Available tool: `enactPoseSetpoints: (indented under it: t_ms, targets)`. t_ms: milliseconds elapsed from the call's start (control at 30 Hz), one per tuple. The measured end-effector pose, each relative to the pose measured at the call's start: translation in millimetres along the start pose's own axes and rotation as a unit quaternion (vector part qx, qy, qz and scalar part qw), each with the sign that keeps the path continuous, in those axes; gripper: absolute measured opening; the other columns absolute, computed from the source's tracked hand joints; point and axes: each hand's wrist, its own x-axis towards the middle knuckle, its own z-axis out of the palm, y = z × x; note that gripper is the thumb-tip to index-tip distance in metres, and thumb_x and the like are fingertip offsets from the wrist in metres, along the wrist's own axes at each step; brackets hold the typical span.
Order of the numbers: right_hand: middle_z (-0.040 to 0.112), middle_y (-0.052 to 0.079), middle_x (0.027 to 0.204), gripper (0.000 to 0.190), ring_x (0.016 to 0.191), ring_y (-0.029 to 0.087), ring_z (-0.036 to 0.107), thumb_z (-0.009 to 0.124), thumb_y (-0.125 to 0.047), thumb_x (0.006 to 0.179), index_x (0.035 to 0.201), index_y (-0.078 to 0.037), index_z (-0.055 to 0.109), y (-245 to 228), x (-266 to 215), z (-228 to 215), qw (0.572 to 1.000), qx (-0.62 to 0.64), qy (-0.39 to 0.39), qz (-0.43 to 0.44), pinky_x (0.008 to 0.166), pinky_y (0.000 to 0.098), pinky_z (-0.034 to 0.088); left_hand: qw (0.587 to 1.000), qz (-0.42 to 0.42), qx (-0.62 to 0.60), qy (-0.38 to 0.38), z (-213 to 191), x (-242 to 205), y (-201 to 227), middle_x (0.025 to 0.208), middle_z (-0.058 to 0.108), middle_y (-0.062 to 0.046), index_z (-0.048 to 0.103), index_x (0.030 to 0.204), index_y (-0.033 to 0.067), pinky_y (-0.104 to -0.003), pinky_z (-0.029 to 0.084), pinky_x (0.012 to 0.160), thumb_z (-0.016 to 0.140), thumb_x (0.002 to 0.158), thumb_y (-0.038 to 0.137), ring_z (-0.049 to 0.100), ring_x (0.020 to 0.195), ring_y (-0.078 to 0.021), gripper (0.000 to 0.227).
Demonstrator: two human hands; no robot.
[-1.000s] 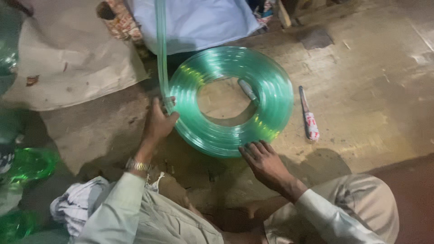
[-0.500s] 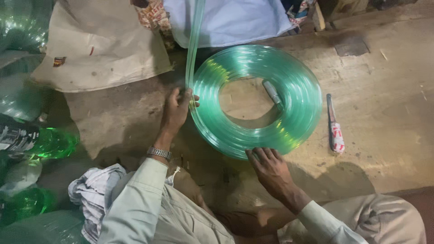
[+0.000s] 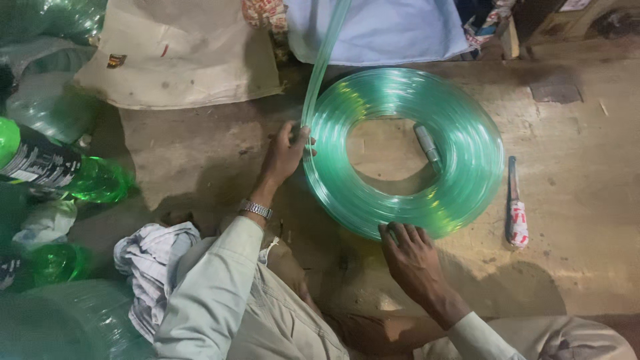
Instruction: The person coils a length of green translucent tubing by hand onto a large roll on a wooden surface.
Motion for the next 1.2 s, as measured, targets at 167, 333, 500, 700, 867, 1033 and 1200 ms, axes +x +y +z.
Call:
enactPoseSetpoints:
  t_ms: [167, 333, 500, 700, 867, 1033, 1200]
  targets:
    - [0.065, 0.012, 0.107, 0.029, 0.088, 0.031, 0.064, 0.059, -0.017, 0.093, 0.12, -0.007, 0.061, -5, 14, 9, 0.999, 0.029, -0.017, 0.008, 0.073, 0.0416, 0.049, 1.0, -0.03, 0.0, -0.008, 7, 16, -25, 0.089, 0.074, -0.003, 0.06, 0.109, 0.0128, -0.026, 0.052, 0.058, 0.049, 0.093, 0.057, 0.075, 0.064, -0.0147, 0.048]
    - [0.065, 0.018, 0.116, 0.044, 0.095, 0.035, 0.065, 0.063, -0.011, 0.091, 0.134, -0.002, 0.056, -22, 37, 14, 0.996, 0.066, -0.056, 0.003, 0.079, 0.0449, 0.053, 0.994, 0.007, 0.101, 0.05, 5, 23, -30, 0.091, 0.078, 0.002, 0.072, 0.095, 0.0162, -0.033, 0.051, 0.069, 0.054, 0.092, 0.056, 0.07, 0.079, -0.0154, 0.044]
    - [0.063, 0.012, 0.107, 0.041, 0.085, 0.031, 0.058, 0.062, -0.02, 0.091, 0.13, -0.006, 0.058, -33, 53, 24, 0.999, -0.001, -0.038, 0.013, 0.076, 0.0457, 0.044, 0.995, 0.038, 0.064, 0.062, 9, 37, -47, 0.109, 0.077, -0.005, 0.07, 0.125, 0.0082, -0.034, 0.055, 0.08, 0.061, 0.086, 0.049, 0.071, 0.097, -0.019, 0.057]
    - [0.058, 0.016, 0.114, 0.063, 0.091, 0.032, 0.057, 0.063, 0.006, 0.078, 0.139, -0.004, 0.052, -35, 56, 24, 0.996, 0.013, -0.086, 0.015, 0.076, 0.0427, 0.048, 0.994, -0.003, 0.074, 0.082, 0, 29, -21, 0.082, 0.079, 0.005, 0.074, 0.123, 0.0178, -0.025, 0.05, 0.055, 0.06, 0.084, 0.056, 0.065, 0.061, -0.0059, 0.056]
    - [0.059, 0.014, 0.11, 0.045, 0.087, 0.031, 0.057, 0.06, -0.007, 0.093, 0.137, -0.005, 0.052, -34, 55, 24, 0.998, 0.021, -0.067, 0.009, 0.073, 0.0427, 0.05, 0.996, -0.028, 0.013, 0.086, -2, 29, -17, 0.083, 0.078, 0.002, 0.073, 0.124, 0.0136, -0.023, 0.054, 0.054, 0.063, 0.081, 0.057, 0.074, 0.061, -0.0107, 0.061]
    - [0.059, 0.01, 0.109, 0.045, 0.086, 0.031, 0.057, 0.061, -0.016, 0.09, 0.134, -0.01, 0.055, -31, 56, 29, 0.999, 0.014, -0.042, -0.007, 0.07, 0.0434, 0.048, 0.991, 0.078, -0.019, 0.107, 13, 53, -69, 0.071, 0.07, 0.002, 0.074, 0.115, 0.0096, -0.023, 0.051, 0.044, 0.067, 0.087, 0.05, 0.067, 0.05, -0.0089, 0.049]
    - [0.058, 0.014, 0.108, 0.039, 0.086, 0.033, 0.057, 0.057, -0.013, 0.093, 0.132, -0.006, 0.056, -35, 60, 24, 0.999, 0.0, -0.052, -0.001, 0.072, 0.0451, 0.049, 0.989, -0.003, 0.1, 0.106, 4, 36, -40, 0.107, 0.079, 0.0, 0.075, 0.118, 0.0192, -0.029, 0.057, 0.071, 0.059, 0.083, 0.052, 0.076, 0.09, -0.0142, 0.05]
